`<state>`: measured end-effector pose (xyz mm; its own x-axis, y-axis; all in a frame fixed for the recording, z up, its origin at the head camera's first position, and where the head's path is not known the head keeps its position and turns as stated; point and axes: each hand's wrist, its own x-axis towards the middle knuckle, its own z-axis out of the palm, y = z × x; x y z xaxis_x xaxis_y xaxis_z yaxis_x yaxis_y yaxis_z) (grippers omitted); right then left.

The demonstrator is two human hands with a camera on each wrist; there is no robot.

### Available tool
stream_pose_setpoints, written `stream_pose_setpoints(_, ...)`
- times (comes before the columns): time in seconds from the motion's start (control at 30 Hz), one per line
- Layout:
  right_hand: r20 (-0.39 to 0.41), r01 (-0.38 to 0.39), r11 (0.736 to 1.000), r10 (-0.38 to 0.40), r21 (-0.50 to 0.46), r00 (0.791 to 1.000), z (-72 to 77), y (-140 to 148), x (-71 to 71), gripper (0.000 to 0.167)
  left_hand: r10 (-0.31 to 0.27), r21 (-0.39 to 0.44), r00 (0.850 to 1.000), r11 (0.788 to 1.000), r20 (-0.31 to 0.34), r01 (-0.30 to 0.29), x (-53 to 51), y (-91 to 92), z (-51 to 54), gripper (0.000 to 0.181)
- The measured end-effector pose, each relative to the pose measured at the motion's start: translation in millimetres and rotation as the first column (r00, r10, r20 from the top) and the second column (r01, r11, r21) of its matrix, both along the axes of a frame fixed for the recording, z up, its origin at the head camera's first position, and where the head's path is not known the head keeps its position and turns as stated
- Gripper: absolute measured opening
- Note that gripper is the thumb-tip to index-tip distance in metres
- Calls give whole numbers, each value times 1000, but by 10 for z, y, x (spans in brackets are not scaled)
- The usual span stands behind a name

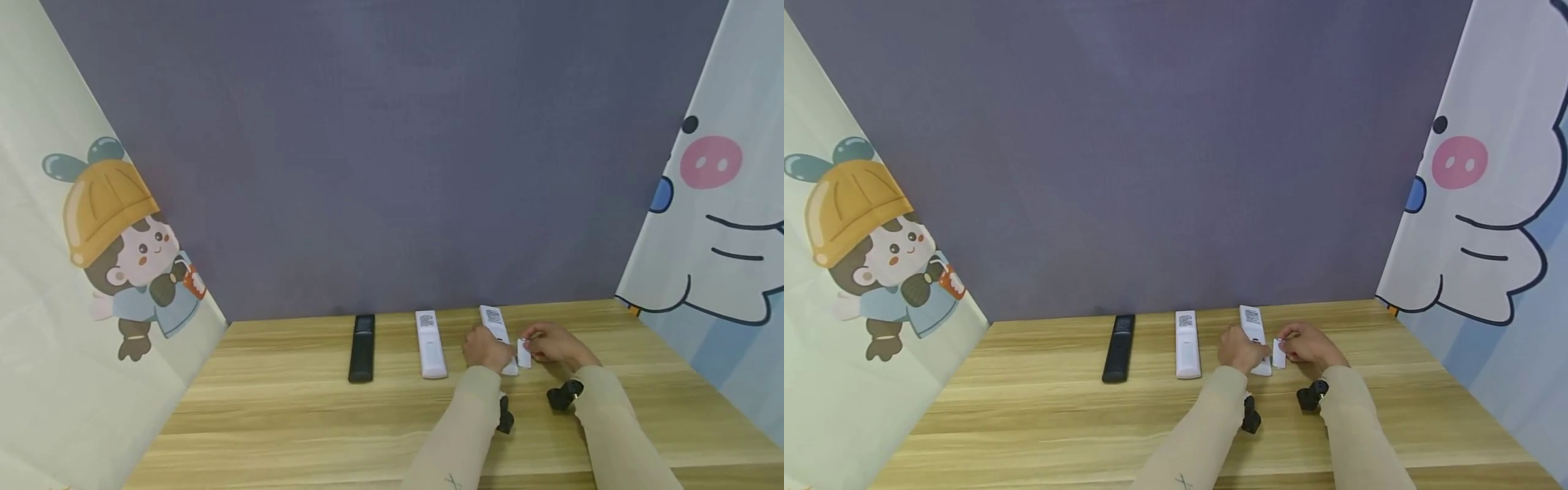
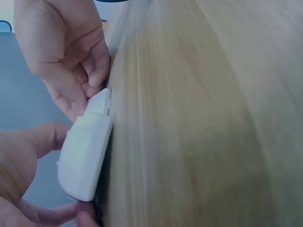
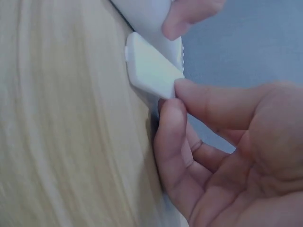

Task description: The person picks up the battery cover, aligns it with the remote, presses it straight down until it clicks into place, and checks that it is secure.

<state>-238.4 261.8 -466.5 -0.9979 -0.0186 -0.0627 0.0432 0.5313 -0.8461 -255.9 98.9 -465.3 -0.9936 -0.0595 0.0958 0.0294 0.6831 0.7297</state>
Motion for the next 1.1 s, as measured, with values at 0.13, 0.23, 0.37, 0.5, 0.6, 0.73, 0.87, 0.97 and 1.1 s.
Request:
stream_pose_setpoints(0.13, 29, 2, 999, 0, -43, 1000, -16, 54, 4, 23, -34, 51, 999, 998, 2, 34, -22, -18, -32, 44)
stream_pose_setpoints(0.23, 48, 11, 997, -7, -80, 999, -16, 72, 11, 24, -52, 75, 999, 996, 12, 51, -34, -37, -40, 44)
stream_pose_setpoints(0.37, 50, -6, 991, 13, -137, 999, -36, 109, 16, 27, -65, 84, 998, 994, 17, 63, -42, -59, -40, 44)
stream_pose_setpoints(0.5, 59, -28, 969, 44, -245, 997, -81, 175, 12, 31, -69, 79, 998, 995, 15, 67, -49, -72, -56, 43)
stream_pose_setpoints(0.6, 73, -25, 941, 52, -337, 996, -118, 244, 23, 29, -75, 81, 997, 994, 18, 74, -51, -85, -69, 40)
stream_pose_setpoints(0.73, 85, 5, 906, 34, -424, 996, -154, 317, 48, 22, -89, 88, 996, 992, 22, 86, -47, -95, -82, 40)
stream_pose_setpoints(0.87, 79, 16, 891, 23, -454, 997, -162, 332, 50, 16, -105, 81, 994, 991, 27, 102, -40, -109, -72, 40)
stream_pose_setpoints(0.97, 76, 15, 889, 22, -458, 997, -160, 329, 41, 14, -121, 88, 992, 989, 45, 117, -53, -124, -60, 37)
stream_pose_setpoints(1.1, 83, 27, 881, 14, -472, 996, -159, 324, 33, 13, -126, 99, 991, 988, 50, 121, -73, -144, -57, 35)
